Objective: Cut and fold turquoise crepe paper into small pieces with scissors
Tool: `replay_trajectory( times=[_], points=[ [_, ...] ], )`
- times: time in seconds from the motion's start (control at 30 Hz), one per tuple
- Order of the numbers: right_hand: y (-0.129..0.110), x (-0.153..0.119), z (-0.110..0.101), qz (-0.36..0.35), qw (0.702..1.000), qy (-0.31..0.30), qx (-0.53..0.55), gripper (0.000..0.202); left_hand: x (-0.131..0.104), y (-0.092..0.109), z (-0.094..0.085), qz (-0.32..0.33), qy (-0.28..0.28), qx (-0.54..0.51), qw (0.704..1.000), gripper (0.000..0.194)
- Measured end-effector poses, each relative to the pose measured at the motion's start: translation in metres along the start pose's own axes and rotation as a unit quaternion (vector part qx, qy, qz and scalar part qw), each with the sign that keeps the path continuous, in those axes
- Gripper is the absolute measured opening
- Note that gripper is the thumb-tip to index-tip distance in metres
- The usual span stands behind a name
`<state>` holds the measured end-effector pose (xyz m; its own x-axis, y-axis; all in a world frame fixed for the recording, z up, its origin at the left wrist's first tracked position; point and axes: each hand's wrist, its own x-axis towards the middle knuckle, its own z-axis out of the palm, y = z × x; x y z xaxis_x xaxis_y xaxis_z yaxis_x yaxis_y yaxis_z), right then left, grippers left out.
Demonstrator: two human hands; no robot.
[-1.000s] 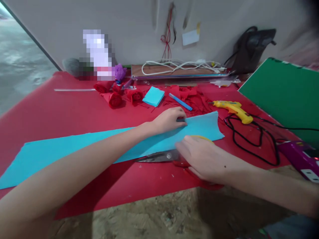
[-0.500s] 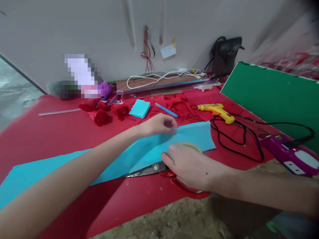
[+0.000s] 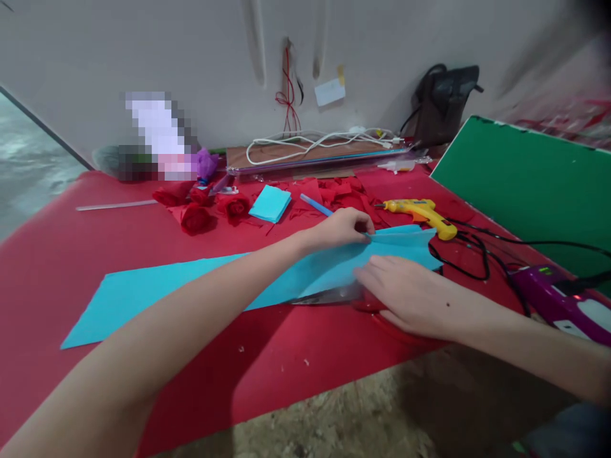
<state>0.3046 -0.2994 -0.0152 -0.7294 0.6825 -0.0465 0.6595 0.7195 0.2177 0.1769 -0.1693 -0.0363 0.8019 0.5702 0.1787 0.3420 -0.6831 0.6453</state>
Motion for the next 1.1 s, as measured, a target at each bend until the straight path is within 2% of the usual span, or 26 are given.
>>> replay_trajectory(
  times=[0.17, 0.37, 0.53, 0.8, 1.1],
  points=[
    [-0.001, -0.002, 0.003, 0.011, 1.0, -0.002, -0.001, 0.035, -0.015, -0.008, -0.01, 0.028, -0.005, 0.095, 0.995, 0.022],
    [-0.003, -0.001, 0.005, 0.007, 1.0, -0.002, -0.013, 0.03, -0.07, -0.018, -0.038, 0.024, 0.009, 0.137, 0.99, 0.02],
    [-0.005, 0.0, 0.005, -0.014, 0.998, 0.02, -0.062, 0.034, -0.105, -0.027, -0.044, 0.034, 0.012, 0.146, 0.989, 0.019],
    [-0.008, 0.001, 0.008, -0.022, 0.997, 0.019, -0.075, 0.043, -0.112, -0.032, -0.036, 0.034, 0.025, 0.152, 0.988, 0.017],
    [-0.007, 0.008, 0.007, -0.024, 0.998, 0.016, -0.056, 0.04, -0.113, -0.035, -0.034, 0.054, 0.039, 0.165, 0.984, 0.016]
  ],
)
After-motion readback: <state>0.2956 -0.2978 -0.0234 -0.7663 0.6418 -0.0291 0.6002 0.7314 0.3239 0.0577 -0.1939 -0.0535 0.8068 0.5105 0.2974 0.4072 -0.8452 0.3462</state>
